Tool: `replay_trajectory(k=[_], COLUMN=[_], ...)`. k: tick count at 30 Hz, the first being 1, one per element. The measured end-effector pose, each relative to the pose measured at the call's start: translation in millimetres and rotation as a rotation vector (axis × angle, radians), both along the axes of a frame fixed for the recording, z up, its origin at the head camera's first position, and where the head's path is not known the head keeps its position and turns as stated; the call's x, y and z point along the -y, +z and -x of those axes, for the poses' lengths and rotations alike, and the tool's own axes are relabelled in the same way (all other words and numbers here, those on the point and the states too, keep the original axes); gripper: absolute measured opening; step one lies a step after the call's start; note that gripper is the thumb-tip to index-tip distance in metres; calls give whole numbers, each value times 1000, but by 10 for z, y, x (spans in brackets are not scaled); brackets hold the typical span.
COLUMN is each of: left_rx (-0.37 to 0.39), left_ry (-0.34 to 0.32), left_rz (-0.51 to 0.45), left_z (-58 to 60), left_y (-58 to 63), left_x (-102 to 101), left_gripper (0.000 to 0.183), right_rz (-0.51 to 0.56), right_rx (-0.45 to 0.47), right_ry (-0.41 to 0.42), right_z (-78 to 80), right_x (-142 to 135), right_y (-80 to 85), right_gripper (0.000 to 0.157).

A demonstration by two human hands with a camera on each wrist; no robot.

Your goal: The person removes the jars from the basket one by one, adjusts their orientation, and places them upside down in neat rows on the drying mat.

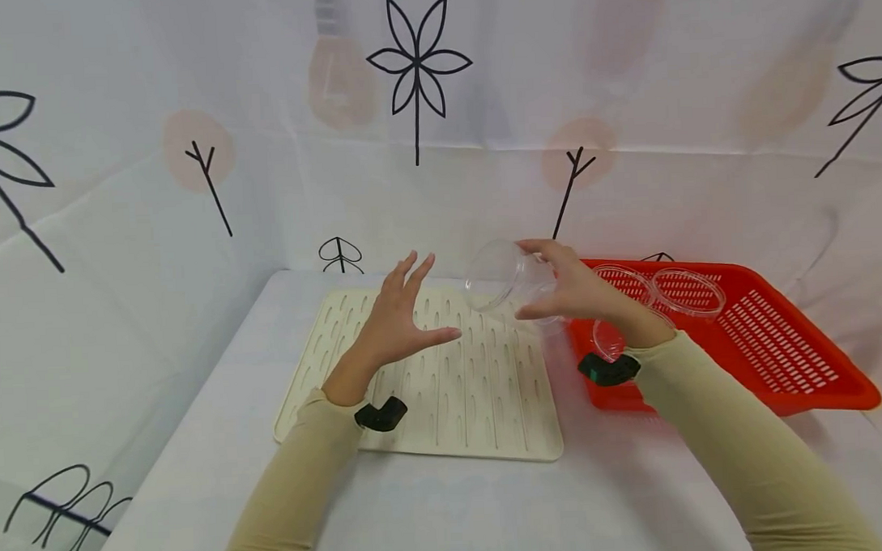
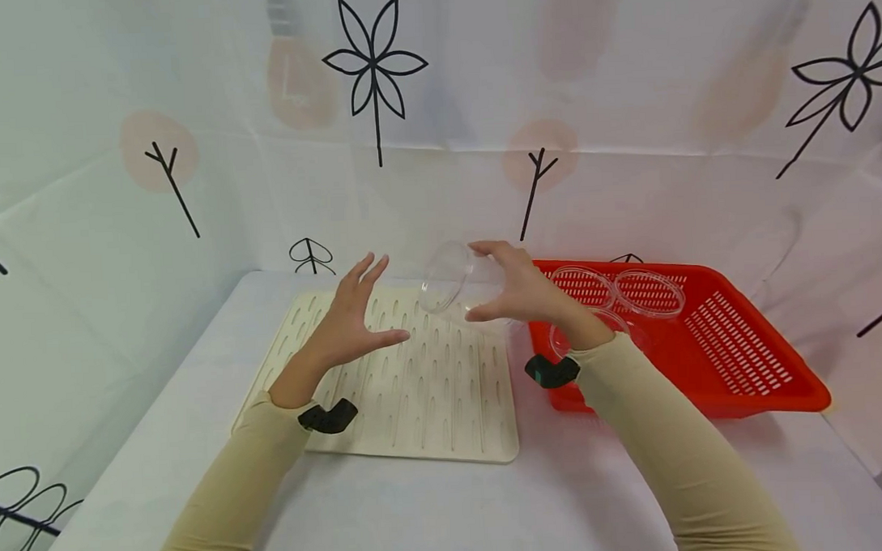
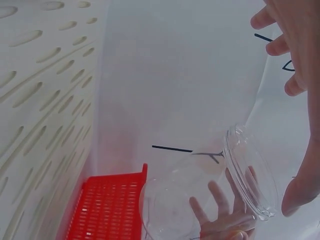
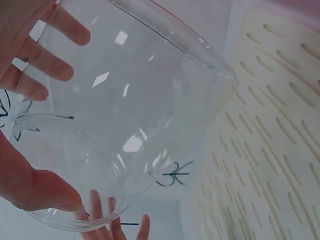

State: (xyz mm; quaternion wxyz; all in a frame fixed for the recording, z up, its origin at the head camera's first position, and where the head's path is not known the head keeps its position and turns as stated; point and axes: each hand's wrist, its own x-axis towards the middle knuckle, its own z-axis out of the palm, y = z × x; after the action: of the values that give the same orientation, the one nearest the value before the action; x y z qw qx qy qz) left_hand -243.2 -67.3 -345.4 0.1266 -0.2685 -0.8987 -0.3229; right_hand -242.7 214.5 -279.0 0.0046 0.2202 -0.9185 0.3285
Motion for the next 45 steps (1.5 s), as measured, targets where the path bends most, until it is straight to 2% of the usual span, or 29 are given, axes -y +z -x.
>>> replay_trajectory(k=[9,35,45], left_rx=[13,32,11], left_ry=[-26,-90,-130], left_rz=[-27,-81,-92], left_z=[12,59,72], left_y=[-2,32,38], left_x=[-73,-296,-343], left_gripper=[104,102,99], right_rz=[-22,-125,-192], right_rx=[-37,-73,-130], right_ry=[51,80,79], right_z=[9,-2,-25], right_x=[82,262,322], right_y=[-53,-104,-117], right_gripper=[90,91,92])
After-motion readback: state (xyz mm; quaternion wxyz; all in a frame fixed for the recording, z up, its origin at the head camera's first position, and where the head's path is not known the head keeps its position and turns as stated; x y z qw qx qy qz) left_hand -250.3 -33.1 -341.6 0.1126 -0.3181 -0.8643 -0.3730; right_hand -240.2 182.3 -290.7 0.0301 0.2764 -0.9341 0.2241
